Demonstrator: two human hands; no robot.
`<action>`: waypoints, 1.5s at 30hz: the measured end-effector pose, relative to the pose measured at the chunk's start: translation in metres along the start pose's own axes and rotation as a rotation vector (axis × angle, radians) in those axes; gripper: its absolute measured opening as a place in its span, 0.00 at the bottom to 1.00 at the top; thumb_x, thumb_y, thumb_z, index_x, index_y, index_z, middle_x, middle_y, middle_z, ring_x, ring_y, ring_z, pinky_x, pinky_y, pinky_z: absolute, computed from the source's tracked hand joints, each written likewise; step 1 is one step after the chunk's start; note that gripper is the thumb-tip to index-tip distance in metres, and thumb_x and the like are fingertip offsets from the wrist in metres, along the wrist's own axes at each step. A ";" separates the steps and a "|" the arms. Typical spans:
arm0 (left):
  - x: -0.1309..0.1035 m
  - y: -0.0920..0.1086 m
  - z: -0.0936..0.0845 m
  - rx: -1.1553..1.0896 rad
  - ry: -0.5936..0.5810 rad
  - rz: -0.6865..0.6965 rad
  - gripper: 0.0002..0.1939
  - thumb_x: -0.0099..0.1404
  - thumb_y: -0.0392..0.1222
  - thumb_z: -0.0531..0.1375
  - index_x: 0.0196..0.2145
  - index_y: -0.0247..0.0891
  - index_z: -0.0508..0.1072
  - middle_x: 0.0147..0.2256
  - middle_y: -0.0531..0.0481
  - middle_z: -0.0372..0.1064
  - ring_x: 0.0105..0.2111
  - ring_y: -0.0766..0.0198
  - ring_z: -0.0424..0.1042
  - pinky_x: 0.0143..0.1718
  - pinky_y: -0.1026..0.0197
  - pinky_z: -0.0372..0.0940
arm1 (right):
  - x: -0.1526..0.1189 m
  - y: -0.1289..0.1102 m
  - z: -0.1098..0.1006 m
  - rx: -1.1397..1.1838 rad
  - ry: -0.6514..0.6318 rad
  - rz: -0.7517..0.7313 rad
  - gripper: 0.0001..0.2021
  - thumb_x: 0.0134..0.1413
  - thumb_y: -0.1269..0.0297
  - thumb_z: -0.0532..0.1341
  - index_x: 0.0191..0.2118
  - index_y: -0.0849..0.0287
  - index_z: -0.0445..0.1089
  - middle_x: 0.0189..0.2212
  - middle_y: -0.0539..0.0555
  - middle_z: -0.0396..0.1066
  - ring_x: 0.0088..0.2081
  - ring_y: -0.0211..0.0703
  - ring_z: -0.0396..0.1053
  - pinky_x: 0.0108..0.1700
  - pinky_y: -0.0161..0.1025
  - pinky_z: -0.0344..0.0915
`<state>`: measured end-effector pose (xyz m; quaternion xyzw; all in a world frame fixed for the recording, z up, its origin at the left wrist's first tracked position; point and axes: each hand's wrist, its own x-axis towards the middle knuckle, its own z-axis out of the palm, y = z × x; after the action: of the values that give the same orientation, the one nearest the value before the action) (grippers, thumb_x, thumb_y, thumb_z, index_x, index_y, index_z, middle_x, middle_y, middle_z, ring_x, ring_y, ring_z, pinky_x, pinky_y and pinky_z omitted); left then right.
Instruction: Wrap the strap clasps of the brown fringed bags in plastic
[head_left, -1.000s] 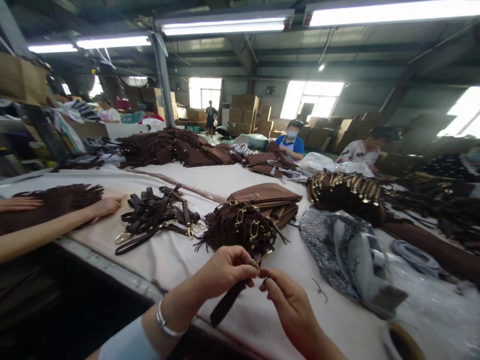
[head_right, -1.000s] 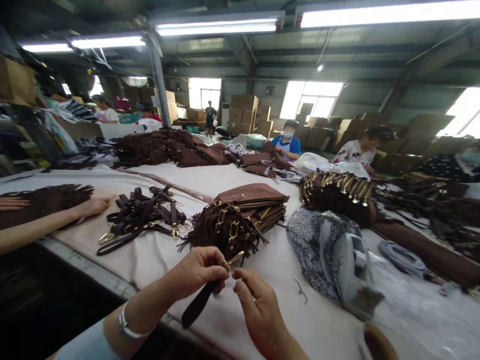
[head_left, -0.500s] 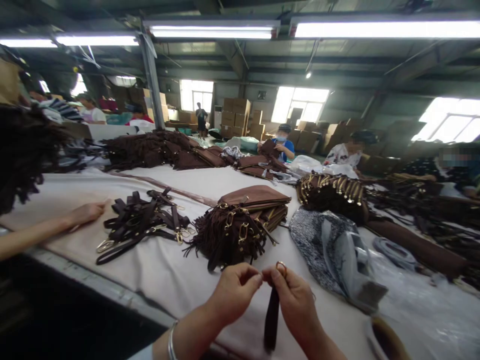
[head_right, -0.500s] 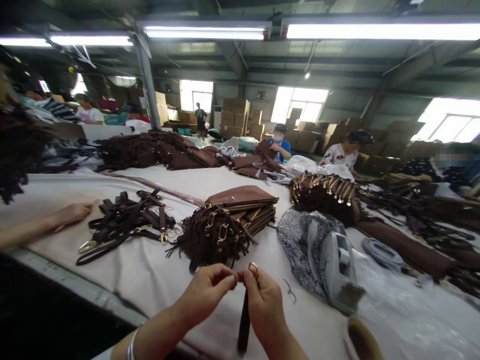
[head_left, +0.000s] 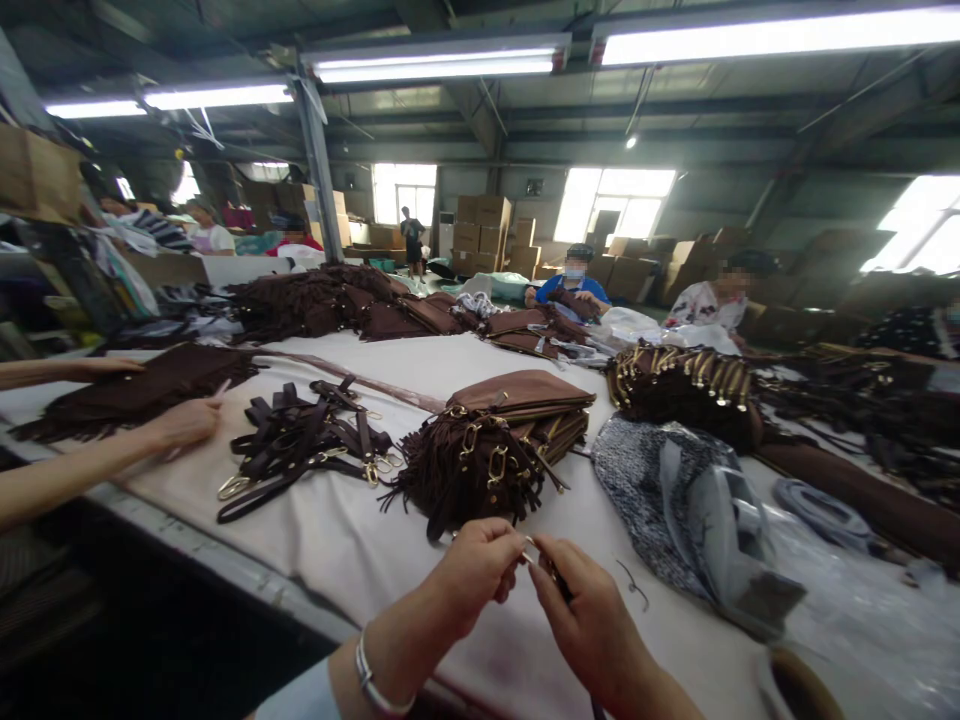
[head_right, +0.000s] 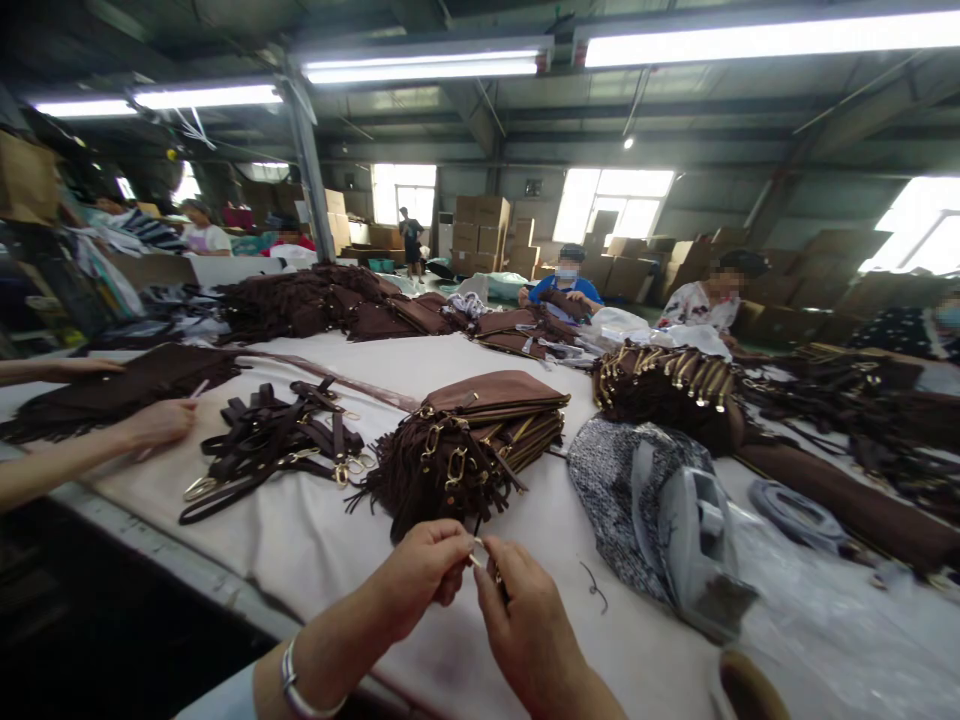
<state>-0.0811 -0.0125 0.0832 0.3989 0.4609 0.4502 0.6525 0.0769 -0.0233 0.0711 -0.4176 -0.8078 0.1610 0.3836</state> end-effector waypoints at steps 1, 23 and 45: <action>0.000 0.000 0.001 -0.002 -0.004 0.004 0.10 0.55 0.43 0.58 0.21 0.38 0.63 0.14 0.59 0.55 0.12 0.73 0.53 0.14 0.67 0.47 | 0.000 0.001 0.000 -0.007 0.015 -0.004 0.10 0.63 0.66 0.53 0.46 0.59 0.68 0.33 0.56 0.73 0.33 0.43 0.72 0.36 0.37 0.69; -0.001 0.022 -0.005 0.330 -0.012 0.394 0.15 0.63 0.51 0.59 0.37 0.35 0.73 0.24 0.52 0.66 0.23 0.68 0.63 0.26 0.65 0.60 | 0.016 -0.002 -0.012 -0.006 0.100 -0.066 0.11 0.65 0.66 0.51 0.41 0.59 0.71 0.31 0.56 0.73 0.34 0.43 0.72 0.38 0.38 0.69; 0.024 0.032 -0.015 0.961 0.306 0.804 0.13 0.69 0.43 0.52 0.35 0.38 0.75 0.31 0.47 0.68 0.34 0.62 0.68 0.40 0.60 0.63 | 0.031 0.016 -0.008 -0.230 0.168 -0.183 0.10 0.61 0.68 0.54 0.46 0.60 0.69 0.32 0.56 0.72 0.32 0.44 0.72 0.37 0.40 0.69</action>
<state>-0.0981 0.0205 0.1036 0.7195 0.5136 0.4548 0.1084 0.0805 0.0108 0.0825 -0.3956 -0.8206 -0.0033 0.4124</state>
